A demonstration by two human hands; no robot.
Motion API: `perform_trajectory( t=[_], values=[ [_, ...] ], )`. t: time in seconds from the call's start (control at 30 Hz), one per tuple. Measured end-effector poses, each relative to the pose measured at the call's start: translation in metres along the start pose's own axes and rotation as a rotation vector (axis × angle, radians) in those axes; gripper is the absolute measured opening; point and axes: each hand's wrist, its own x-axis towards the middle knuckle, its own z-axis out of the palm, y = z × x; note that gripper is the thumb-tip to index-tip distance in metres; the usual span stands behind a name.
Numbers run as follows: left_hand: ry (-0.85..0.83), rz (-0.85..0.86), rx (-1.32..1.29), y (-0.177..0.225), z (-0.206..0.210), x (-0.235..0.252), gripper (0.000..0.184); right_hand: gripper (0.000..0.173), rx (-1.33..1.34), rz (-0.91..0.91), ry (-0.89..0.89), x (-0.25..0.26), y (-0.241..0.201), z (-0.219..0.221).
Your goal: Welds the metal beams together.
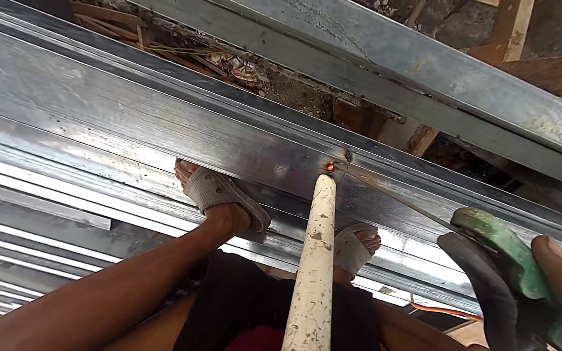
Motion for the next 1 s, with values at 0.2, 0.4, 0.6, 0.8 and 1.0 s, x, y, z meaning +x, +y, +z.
perform_trajectory(
  t=[0.2, 0.4, 0.6, 0.8, 1.0],
  values=[
    [0.011, -0.008, 0.037, -0.002, 0.000, 0.003, 0.068, 0.101, -0.006, 0.005, -0.011, 0.001, -0.001, -0.001],
    [-0.001, -0.014, 0.065, -0.008, -0.002, 0.001, 0.065, 0.101, -0.010, 0.002, -0.046, 0.003, -0.001, -0.003],
    [0.019, -0.020, 0.048, -0.007, -0.001, -0.003, 0.067, 0.101, -0.006, 0.010, -0.035, 0.004, -0.001, -0.003],
    [0.028, -0.033, 0.069, -0.010, -0.001, 0.007, 0.066, 0.101, -0.012, 0.003, -0.038, 0.004, -0.001, -0.003],
    [0.082, -0.021, 0.039, -0.013, 0.004, 0.005, 0.068, 0.102, 0.013, -0.003, -0.056, 0.005, -0.001, -0.004]
  ],
)
